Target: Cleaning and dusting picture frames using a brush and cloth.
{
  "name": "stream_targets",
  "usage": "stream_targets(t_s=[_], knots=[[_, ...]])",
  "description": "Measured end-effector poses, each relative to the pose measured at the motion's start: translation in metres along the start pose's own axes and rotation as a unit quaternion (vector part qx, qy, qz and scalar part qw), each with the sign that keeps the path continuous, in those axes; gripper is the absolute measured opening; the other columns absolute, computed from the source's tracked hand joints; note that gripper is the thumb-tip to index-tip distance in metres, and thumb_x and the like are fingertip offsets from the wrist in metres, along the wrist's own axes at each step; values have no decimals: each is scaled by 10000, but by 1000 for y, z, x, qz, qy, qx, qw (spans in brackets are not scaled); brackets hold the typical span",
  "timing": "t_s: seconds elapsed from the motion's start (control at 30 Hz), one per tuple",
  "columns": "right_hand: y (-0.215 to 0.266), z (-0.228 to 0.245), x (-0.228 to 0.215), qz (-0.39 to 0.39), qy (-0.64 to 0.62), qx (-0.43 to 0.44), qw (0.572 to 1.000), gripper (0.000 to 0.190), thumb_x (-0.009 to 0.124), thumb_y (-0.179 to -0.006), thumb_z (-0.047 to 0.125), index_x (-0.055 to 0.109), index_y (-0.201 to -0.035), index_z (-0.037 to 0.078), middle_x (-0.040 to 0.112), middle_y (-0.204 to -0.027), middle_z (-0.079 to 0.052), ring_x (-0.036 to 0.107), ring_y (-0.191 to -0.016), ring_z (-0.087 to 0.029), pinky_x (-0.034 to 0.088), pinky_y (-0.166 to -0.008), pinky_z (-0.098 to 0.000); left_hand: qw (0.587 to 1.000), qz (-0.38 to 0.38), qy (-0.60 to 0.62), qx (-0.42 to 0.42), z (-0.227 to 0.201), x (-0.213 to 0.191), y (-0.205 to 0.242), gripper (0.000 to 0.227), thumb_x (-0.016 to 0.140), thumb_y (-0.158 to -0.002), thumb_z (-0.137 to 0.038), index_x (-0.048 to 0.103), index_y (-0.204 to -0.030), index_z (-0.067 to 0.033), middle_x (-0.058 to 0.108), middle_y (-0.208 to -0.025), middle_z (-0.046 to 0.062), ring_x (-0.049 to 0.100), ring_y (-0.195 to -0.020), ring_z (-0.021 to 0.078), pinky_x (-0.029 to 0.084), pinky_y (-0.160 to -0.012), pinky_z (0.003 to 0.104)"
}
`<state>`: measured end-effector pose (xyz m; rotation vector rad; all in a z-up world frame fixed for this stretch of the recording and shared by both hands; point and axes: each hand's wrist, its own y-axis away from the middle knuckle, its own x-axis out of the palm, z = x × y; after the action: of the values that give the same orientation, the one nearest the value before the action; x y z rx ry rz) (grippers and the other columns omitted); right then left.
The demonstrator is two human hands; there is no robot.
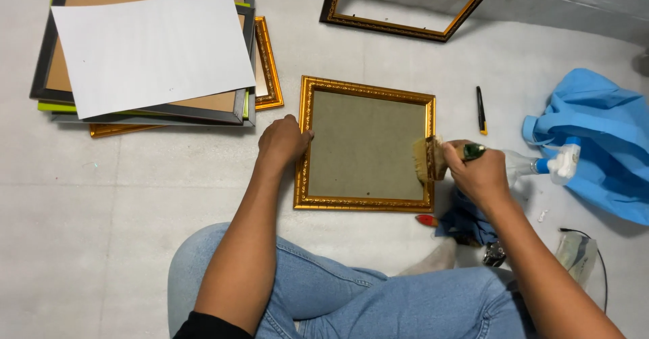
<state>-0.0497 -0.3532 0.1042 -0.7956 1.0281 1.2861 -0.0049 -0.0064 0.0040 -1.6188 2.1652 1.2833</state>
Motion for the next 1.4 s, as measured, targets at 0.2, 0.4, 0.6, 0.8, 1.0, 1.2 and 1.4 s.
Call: stream_targets(t_s=[0.2,0.4,0.6,0.8,1.0,1.2,1.4], knots=[[49,23,8,191,-95,23,977,269,777,-859,309,853,-1072,165,793,-818,-245,768,-732,-297,566,-663,-379,1000,11,-9,-2,-2,-2,1,509,632,-979,-308,614,-1246,125,685,-1125,339,657,-1133,504,550,-889,596],[-29,-25,-4,79,115,-46,989,363,643,-993,452,806,-1052,133,698,-681,-248,714,-721,-440,496,-648,-446,1000,22,-18,-5,-5,-5,5,517,655,-969,-306,613,-1253,124,685,-1145,337,653,-1152,496,542,-916,596],[-41,23,81,-29,40,-115,992,229,681,-968,338,791,-1020,144,745,-804,-167,736,-788,-374,589,-692,-454,1000,12,-10,-12,9,5,-14,508,533,-1015,-325,622,-1251,117,688,-1133,335,655,-1136,508,541,-896,621],[-5,144,95,46,-71,-209,974,303,644,-962,403,736,-836,142,708,-721,-170,722,-734,-395,558,-623,-463,999,23,-15,-28,7,3,-15,514,520,-1023,-346,621,-1274,91,691,-1142,317,659,-1146,483,547,-903,602],[-76,189,81,-5,-385,56,921,334,773,-839,297,680,-639,46,699,-585,-127,750,-549,-218,628,-486,-357,998,49,-23,-19,-13,-17,8,574,678,-958,-335,591,-1289,127,659,-1211,352,621,-1200,513,526,-965,594],[-118,113,120,1,-279,127,952,252,791,-773,340,731,-668,119,683,-582,-56,731,-585,-215,546,-541,-407,999,43,-19,-24,-15,-18,10,543,686,-965,-311,599,-1277,124,666,-1191,349,625,-1201,505,531,-959,586],[-132,13,67,-64,-216,146,963,306,779,-797,282,702,-724,-5,666,-632,-146,725,-618,-272,383,-438,-493,999,26,-34,-17,-14,-13,10,566,712,-941,-334,609,-1258,123,674,-1170,350,638,-1179,508,539,-940,580]])
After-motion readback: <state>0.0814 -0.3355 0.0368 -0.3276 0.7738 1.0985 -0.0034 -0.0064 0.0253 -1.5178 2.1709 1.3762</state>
